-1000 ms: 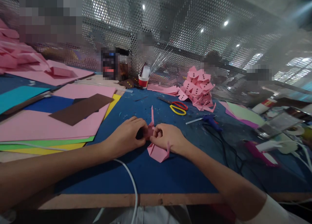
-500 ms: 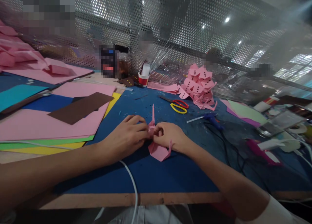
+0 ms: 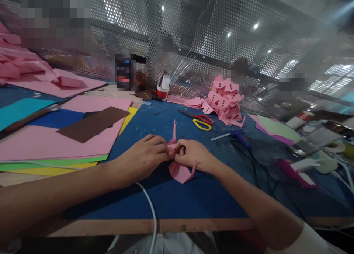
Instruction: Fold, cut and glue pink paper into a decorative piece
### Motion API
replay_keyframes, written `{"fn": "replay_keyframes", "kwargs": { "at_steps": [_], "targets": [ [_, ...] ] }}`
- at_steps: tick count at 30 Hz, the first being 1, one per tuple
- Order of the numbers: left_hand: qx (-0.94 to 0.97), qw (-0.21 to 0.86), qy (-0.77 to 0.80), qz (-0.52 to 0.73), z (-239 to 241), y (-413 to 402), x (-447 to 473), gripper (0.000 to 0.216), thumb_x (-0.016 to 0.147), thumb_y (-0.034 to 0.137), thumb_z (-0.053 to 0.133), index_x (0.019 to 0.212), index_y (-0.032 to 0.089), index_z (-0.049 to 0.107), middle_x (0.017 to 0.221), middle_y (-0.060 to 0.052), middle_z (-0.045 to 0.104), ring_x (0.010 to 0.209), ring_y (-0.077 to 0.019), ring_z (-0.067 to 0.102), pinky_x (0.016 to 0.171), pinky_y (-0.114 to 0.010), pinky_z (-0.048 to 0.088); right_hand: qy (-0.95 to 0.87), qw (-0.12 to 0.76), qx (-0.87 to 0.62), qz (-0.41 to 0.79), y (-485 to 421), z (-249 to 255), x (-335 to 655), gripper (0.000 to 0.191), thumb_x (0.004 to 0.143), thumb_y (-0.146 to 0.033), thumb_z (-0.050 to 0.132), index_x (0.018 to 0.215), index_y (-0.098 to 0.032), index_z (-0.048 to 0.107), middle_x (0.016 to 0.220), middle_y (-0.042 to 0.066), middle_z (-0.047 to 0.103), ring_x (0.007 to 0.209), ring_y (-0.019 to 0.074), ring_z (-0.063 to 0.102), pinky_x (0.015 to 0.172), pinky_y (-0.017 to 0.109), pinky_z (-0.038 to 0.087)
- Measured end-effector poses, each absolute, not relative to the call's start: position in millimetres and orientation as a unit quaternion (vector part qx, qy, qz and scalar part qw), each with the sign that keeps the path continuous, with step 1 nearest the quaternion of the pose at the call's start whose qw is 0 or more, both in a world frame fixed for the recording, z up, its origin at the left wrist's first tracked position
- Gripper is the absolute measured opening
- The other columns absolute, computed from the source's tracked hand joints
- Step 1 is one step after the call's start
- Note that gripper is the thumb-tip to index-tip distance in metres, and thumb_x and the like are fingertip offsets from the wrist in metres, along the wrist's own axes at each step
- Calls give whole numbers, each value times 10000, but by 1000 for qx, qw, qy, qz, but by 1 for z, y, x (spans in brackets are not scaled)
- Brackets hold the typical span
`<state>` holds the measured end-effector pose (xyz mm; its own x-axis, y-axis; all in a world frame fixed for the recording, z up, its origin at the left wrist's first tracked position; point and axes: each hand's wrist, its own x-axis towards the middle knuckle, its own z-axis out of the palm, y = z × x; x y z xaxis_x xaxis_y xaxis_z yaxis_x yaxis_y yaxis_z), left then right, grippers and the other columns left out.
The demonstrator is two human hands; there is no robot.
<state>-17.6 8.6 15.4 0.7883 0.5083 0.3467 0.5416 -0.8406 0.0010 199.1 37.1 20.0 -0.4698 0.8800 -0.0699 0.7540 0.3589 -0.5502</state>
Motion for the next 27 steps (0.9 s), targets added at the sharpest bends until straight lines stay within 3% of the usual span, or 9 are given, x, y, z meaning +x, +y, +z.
{"fn": "replay_keyframes", "kwargs": {
  "at_steps": [14,27],
  "targets": [
    [-951,68,-275,-127,10,11,-21,356,917,66,480,1171,230,667,1068,-83,696,1088,-261,559,981,-419,403,-813,129,-495,277,38,19,201,100,744,-251,675,832,-206,664,784,-15,670,653,116,535,558,233,308],
    [-954,86,-274,-93,14,5,-19,402,816,-11,512,1111,191,697,1087,-90,687,1131,-278,564,1037,-436,415,-816,131,-490,279,38,16,202,99,748,-250,657,837,-208,659,767,-27,662,657,111,541,569,228,319]
  ]
}}
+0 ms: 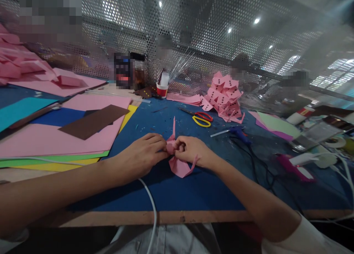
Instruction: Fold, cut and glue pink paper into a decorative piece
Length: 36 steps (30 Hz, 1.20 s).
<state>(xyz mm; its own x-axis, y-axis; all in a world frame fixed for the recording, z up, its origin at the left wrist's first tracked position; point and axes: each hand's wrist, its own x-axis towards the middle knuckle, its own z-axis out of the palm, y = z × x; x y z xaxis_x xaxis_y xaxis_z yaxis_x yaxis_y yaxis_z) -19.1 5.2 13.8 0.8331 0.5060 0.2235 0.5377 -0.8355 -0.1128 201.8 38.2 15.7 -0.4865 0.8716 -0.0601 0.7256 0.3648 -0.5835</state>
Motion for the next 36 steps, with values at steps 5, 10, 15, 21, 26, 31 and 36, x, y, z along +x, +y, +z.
{"fn": "replay_keyframes", "kwargs": {
  "at_steps": [5,10,15,21,26,31,36],
  "targets": [
    [-953,65,-266,-132,10,8,-24,374,860,10,496,1109,207,694,1144,-68,695,1158,-248,572,1072,-417,405,-811,129,-487,298,37,19,202,102,733,-236,650,831,-207,658,762,-25,665,662,117,557,571,230,331],
    [-953,60,-250,-160,9,11,-26,376,891,8,447,1091,206,697,1159,-51,712,1161,-220,589,1122,-411,362,-813,128,-492,283,36,19,201,68,729,-220,633,793,-202,647,750,-18,659,649,121,551,567,236,331],
    [-955,63,-238,-167,7,13,-26,340,895,28,445,1052,187,702,1119,-60,733,1161,-226,600,1133,-420,355,-812,133,-482,300,38,17,202,65,727,-211,630,791,-204,641,721,-26,655,631,117,558,564,235,338],
    [-950,64,-234,-194,4,13,-29,318,893,20,455,1023,194,687,1101,-44,748,1153,-210,614,1135,-390,357,-813,148,-468,314,39,13,204,69,741,-199,634,809,-200,644,700,-32,645,612,106,557,564,231,345],
    [-945,66,-227,-227,1,16,-29,282,927,51,446,945,191,690,1046,-35,764,1137,-206,628,1126,-393,370,-801,184,-442,360,43,12,213,123,782,-179,640,899,-179,679,745,-21,642,643,99,553,605,225,391],
    [-934,29,-246,-258,0,20,-29,310,938,68,435,976,213,706,1039,-26,769,1119,-195,644,1098,-391,404,-790,229,-493,283,44,16,221,115,882,-277,609,905,-195,685,790,-8,665,659,109,544,615,243,381],
    [-919,-43,-271,-284,1,23,-30,381,874,7,434,1001,236,711,1055,-7,763,1078,-167,664,1107,-393,401,-818,175,-516,187,39,16,219,173,886,-358,645,813,-207,687,832,8,669,683,124,540,611,265,335]
  ]
}}
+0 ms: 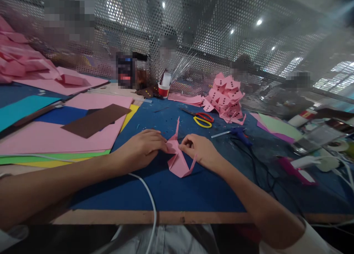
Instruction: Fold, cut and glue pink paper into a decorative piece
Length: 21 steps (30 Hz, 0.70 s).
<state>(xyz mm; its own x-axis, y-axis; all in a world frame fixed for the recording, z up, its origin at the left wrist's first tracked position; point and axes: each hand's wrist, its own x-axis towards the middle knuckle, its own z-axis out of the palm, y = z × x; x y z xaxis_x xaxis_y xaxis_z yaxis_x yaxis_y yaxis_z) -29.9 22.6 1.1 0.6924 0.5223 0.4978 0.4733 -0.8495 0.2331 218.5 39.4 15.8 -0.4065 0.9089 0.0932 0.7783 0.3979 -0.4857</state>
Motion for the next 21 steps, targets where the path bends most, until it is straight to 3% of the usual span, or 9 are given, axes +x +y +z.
{"fn": "replay_keyframes", "kwargs": {
  "at_steps": [7,15,21],
  "targets": [
    [868,72,380,311,3,25,-29,325,857,73,463,1002,226,710,1067,-22,749,1106,-202,652,1055,-390,448,-823,186,-500,194,38,10,219,169,859,-384,706,827,-218,688,836,-11,653,691,112,553,617,250,340],
    [856,126,425,268,2,25,-24,367,935,266,490,1283,213,593,1339,-71,655,1303,-265,530,1119,-473,397,-818,197,-481,246,35,12,215,91,825,-281,738,862,-201,718,811,-8,656,678,108,534,623,246,357],
    [797,257,445,319,9,21,-24,296,907,284,558,1196,230,520,1206,-69,715,1189,-254,643,1012,-403,491,-803,191,-503,257,35,13,213,130,817,-314,742,868,-198,715,796,2,666,671,118,532,608,253,338]
  ]
}}
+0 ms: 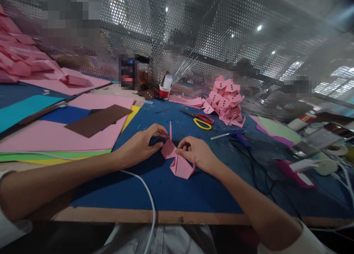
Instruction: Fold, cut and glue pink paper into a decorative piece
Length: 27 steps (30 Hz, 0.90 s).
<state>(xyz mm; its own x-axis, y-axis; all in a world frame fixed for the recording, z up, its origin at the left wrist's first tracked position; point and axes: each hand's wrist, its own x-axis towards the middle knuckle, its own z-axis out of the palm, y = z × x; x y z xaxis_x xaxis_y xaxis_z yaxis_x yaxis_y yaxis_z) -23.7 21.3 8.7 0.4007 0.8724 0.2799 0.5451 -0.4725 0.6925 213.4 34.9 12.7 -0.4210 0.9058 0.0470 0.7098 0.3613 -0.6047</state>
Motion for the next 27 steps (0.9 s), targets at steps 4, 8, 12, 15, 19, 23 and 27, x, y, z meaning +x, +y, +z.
{"fn": "replay_keyframes", "kwargs": {
  "at_steps": [4,8,12,15,19,23,27],
  "targets": [
    [795,269,431,330,10,20,-24,277,900,233,559,1171,229,499,1200,-69,710,1194,-241,643,1006,-398,497,-803,178,-515,242,34,17,210,121,819,-312,729,860,-199,716,817,6,668,692,124,542,620,261,346],
    [803,284,411,324,10,20,-23,298,901,209,536,1196,226,500,1203,-74,715,1185,-231,647,1012,-403,496,-792,159,-529,260,33,21,206,84,809,-262,716,852,-190,721,789,-1,680,673,121,551,616,262,355],
    [809,283,404,320,10,21,-23,343,895,197,540,1235,222,506,1203,-68,714,1181,-219,643,1016,-392,492,-788,163,-532,265,34,19,207,113,801,-298,730,854,-199,727,766,-8,679,655,119,549,594,257,342],
    [816,252,417,309,8,23,-23,396,889,215,561,1282,224,518,1270,-71,680,1221,-226,614,1049,-401,472,-791,175,-524,264,35,15,208,143,788,-333,755,860,-211,738,784,-7,678,670,119,548,596,252,336],
    [843,187,421,279,3,27,-23,389,893,266,568,1277,204,581,1351,-93,635,1309,-259,539,1111,-442,428,-799,186,-507,264,34,13,208,116,799,-297,741,868,-204,746,783,-5,674,667,114,544,607,249,348],
    [855,177,396,287,-1,30,-23,296,911,299,558,1175,197,645,1268,-94,679,1274,-254,561,1103,-436,436,-810,187,-491,261,35,13,207,119,790,-273,746,883,-200,749,809,-1,679,686,116,549,618,246,356],
    [847,205,387,300,2,30,-23,207,910,315,581,1059,224,691,1189,-64,713,1223,-246,600,1060,-406,467,-810,188,-487,268,37,10,208,147,787,-301,762,892,-200,741,801,-1,681,686,118,552,613,242,355]
  ]
}}
